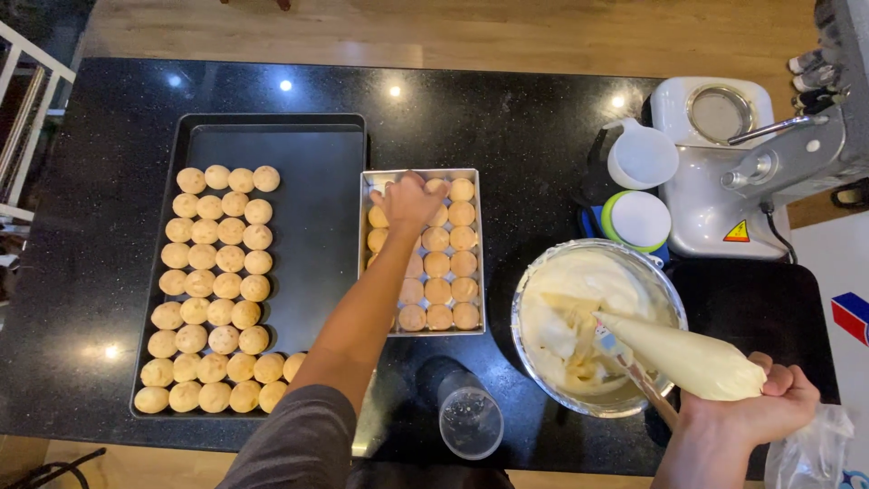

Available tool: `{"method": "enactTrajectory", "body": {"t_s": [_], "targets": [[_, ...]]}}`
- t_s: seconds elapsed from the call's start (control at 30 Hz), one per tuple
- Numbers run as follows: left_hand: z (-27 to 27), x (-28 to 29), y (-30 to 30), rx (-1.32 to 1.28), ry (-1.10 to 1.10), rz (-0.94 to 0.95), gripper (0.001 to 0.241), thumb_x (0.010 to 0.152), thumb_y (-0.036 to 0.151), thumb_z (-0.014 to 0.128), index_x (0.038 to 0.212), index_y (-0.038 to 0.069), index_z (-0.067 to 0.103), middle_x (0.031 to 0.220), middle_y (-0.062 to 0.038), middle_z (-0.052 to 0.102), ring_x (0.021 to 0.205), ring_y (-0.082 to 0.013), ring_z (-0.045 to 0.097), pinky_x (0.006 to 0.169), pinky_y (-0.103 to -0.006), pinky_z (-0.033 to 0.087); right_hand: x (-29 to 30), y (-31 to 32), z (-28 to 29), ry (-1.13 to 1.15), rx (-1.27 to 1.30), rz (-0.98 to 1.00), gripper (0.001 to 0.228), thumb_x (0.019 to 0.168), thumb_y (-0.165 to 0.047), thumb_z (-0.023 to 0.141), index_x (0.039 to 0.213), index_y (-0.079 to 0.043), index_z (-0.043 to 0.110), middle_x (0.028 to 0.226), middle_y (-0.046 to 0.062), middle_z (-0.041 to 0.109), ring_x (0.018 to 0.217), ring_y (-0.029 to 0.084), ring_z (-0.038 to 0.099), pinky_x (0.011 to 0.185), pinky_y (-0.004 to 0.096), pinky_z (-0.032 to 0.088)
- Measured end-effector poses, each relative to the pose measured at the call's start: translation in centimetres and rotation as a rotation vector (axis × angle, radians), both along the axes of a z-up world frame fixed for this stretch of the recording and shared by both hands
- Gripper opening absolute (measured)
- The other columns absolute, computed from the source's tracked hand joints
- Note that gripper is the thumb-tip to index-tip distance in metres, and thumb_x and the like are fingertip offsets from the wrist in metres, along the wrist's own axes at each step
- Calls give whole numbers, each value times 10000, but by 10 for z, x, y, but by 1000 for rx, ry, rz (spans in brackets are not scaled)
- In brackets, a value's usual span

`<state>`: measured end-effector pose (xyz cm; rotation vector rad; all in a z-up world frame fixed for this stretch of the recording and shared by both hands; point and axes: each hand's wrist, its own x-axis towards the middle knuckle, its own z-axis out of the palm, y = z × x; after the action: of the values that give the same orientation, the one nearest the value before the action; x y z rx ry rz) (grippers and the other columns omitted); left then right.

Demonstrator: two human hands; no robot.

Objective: Filling small round pastries with cream using a piping bag and refilling the bag using a spatula.

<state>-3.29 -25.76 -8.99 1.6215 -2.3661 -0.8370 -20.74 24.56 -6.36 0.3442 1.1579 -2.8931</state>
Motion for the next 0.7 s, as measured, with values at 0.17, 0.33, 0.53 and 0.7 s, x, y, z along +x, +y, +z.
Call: {"method": "enactTrajectory", "body": {"t_s": [0.17, 0.33, 0.53, 0.7], "targets": [[-22, 5, 1, 21, 223, 18, 431, 701, 375, 814, 1010, 117, 661, 872, -76, 731, 926, -294, 694, 1059, -524, 275, 7, -4, 3, 36, 15, -9, 376, 962, -166, 514, 634, -180, 331, 698, -3, 398, 675, 181, 411, 623, 296, 384], [-67, 27, -7, -222, 437, -19, 406, 692, 214, 809, 1055, 119, 655, 935, -68, 705, 943, -288, 664, 945, -494, 330, 12, 3, 4, -4, 18, -6, 377, 980, -245, 534, 643, -172, 381, 672, -1, 406, 629, 184, 395, 674, 337, 431], [-65, 32, 0, -410, 351, -30, 325, 710, 116, 797, 1028, 123, 731, 1019, -96, 712, 1041, -302, 643, 923, -484, 326, 15, 13, -1, -14, -6, -63, 381, 959, -192, 525, 632, -176, 331, 699, -1, 403, 646, 187, 383, 664, 322, 406], [-62, 20, 2, -281, 311, -11, 281, 764, 109, 756, 1045, 103, 747, 1000, -98, 739, 1010, -286, 673, 1029, -471, 335, 20, 7, 9, -21, -15, -72, 367, 972, -218, 548, 656, -164, 369, 697, 0, 405, 654, 186, 386, 693, 330, 408]]}}
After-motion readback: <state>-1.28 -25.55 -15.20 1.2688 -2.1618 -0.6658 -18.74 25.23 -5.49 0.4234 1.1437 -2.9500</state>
